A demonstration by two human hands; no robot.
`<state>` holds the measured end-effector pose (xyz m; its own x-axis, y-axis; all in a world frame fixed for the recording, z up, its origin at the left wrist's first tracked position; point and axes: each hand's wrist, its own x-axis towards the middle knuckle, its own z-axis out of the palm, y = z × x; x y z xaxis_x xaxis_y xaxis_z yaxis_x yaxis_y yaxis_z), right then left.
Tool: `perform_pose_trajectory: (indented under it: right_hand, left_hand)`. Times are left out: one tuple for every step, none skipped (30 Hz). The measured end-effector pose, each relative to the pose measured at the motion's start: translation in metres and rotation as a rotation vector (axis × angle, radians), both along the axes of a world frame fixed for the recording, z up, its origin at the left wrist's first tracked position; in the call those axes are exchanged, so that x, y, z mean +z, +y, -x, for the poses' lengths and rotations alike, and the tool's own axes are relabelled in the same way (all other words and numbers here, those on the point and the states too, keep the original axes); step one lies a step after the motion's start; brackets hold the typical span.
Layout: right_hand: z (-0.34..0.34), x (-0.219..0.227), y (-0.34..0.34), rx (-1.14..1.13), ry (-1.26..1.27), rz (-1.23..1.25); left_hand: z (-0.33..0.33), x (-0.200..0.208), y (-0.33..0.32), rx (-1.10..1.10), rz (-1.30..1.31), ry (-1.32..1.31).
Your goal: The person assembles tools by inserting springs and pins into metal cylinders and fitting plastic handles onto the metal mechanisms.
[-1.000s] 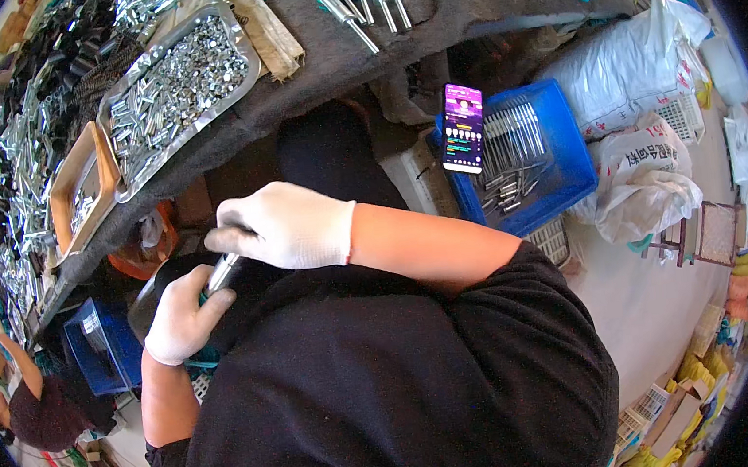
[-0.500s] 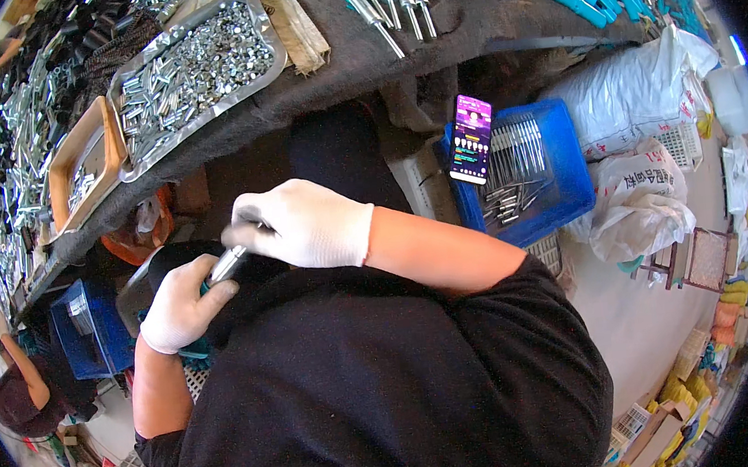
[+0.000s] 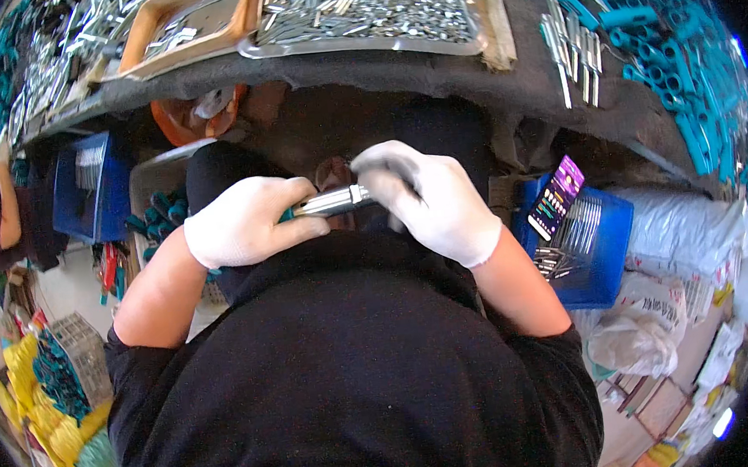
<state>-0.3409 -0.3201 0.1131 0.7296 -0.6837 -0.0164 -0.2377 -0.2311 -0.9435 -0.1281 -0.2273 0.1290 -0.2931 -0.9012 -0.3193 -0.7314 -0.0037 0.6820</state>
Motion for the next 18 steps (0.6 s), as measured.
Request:
perform_pose_trajectory:
  right_hand:
    - [-0.001,-0.013,0.000,0.010,-0.185,0.345]
    - [-0.001,-0.011,0.002,0.028,-0.184,0.343]
    - [0.003,-0.005,0.005,0.074,-0.101,0.155]
    - [0.004,0.002,0.005,0.117,-0.014,-0.032]
    - [0.002,0.010,0.001,0.051,0.180,-0.212]
    - [0.000,0.012,0.001,0.024,0.169,-0.228]
    - [-0.003,0.013,0.002,-0.003,0.159,-0.245]
    - [-0.003,0.008,0.003,-0.001,0.167,-0.238]
    - [-0.003,-0.005,0.003,0.073,0.013,0.003]
    - [-0.003,-0.011,0.004,0.146,-0.143,0.244]
    - [-0.005,-0.006,0.004,0.157,-0.139,0.242]
    - [-0.007,0.003,0.005,0.094,-0.002,0.016]
    - [-0.010,0.008,0.006,0.028,0.137,-0.208]
    - [-0.014,0.003,0.004,-0.002,0.075,-0.176]
    - [-0.020,0.009,0.004,-0.061,0.061,-0.251]
    - [-0.022,0.014,-0.001,-0.056,0.047,-0.253]
    - [-0.023,0.019,-0.004,-0.056,0.034,-0.255]
    - [-0.022,0.024,-0.005,0.007,-0.045,-0.238]
  left_hand:
    - [-0.001,0.001,-0.001,-0.012,0.030,-0.023]
    - [-0.003,0.000,-0.001,-0.024,0.058,-0.044]
    - [-0.004,0.000,0.001,-0.007,0.058,-0.039]
    - [-0.005,0.000,0.003,-0.009,0.044,-0.017]
    - [-0.005,-0.001,0.003,-0.016,0.033,0.003]
    - [-0.005,-0.001,0.003,0.003,0.017,-0.004]
    - [-0.007,-0.004,0.005,0.015,0.018,0.000]
    - [-0.008,-0.006,0.004,0.011,0.051,-0.003]
    - [-0.010,-0.007,0.004,0.006,0.080,-0.009]
    - [-0.009,-0.004,0.004,-0.001,0.083,-0.011]
    - [-0.009,-0.004,0.005,0.010,0.082,-0.006]
    - [-0.008,-0.005,0.007,0.026,0.144,-0.036]
    - [-0.007,-0.006,0.008,0.042,0.204,-0.066]
    - [-0.005,-0.007,0.009,0.080,0.303,-0.145]
    - [-0.006,-0.011,0.009,0.100,0.428,-0.148]
    - [-0.006,-0.011,0.007,0.109,0.474,-0.150]
    - [-0.007,-0.007,0.005,0.114,0.521,-0.149]
    - [-0.008,-0.003,0.004,0.130,0.520,-0.134]
